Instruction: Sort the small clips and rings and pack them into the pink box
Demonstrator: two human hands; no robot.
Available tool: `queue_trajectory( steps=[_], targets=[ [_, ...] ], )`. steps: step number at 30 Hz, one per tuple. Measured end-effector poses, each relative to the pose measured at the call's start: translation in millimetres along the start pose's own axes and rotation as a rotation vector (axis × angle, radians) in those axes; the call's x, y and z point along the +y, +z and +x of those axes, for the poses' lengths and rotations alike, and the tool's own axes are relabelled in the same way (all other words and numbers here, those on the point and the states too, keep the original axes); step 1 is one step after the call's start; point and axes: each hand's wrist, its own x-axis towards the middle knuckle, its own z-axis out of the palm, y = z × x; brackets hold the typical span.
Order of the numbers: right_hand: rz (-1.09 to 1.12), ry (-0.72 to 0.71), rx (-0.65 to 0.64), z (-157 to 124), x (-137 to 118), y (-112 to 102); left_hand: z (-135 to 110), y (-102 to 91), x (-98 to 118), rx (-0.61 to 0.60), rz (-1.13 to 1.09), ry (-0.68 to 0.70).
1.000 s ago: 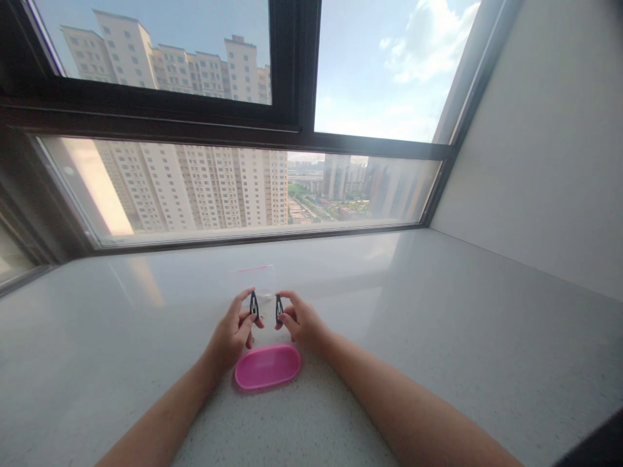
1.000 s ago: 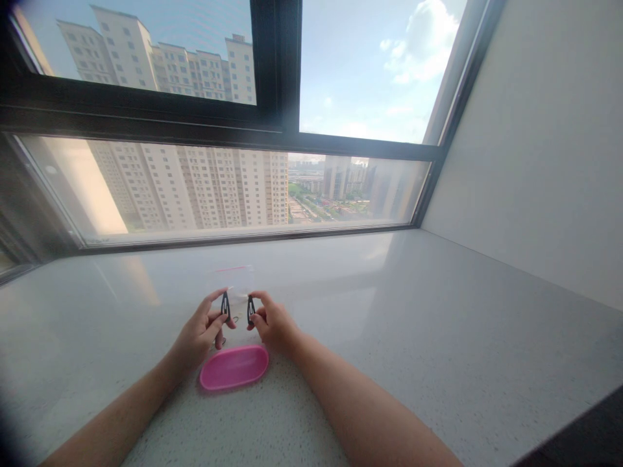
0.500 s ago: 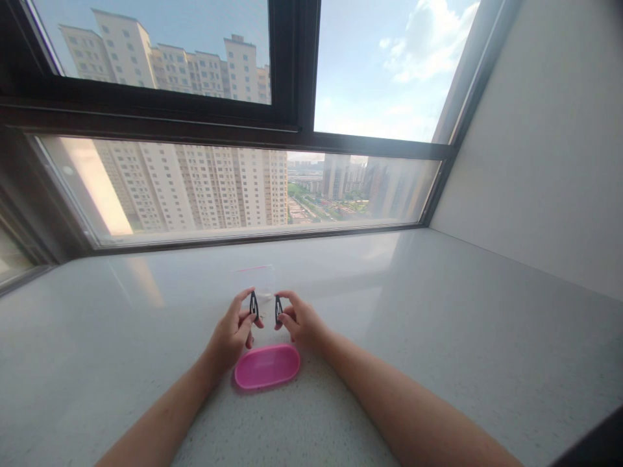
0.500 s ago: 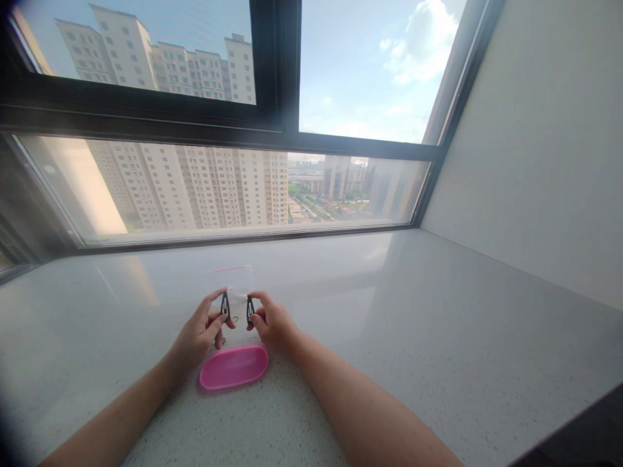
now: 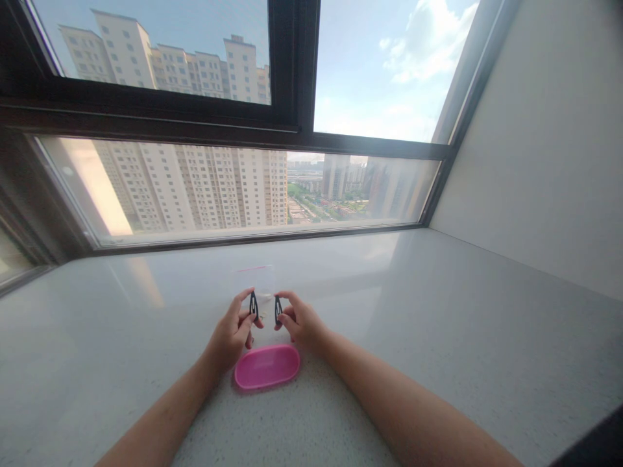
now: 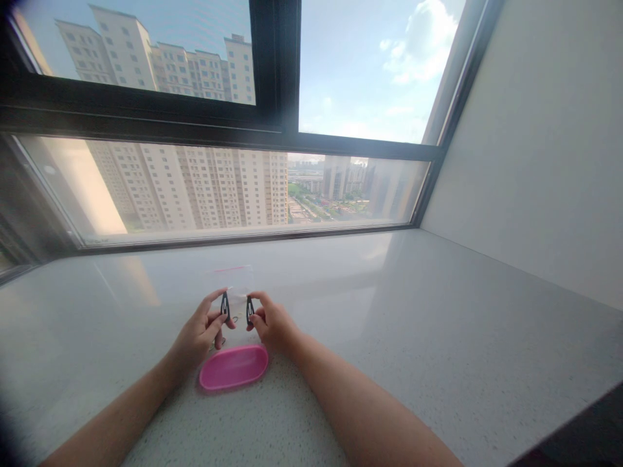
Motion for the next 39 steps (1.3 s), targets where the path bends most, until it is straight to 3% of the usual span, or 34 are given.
queue_trajectory(
  steps=[39],
  targets=[
    [0.033, -0.016, 0.021, 0.3, 4.7, 2.3, 0.7, -1.1, -6.8, -0.014, -0.008, 0.015]
  ],
)
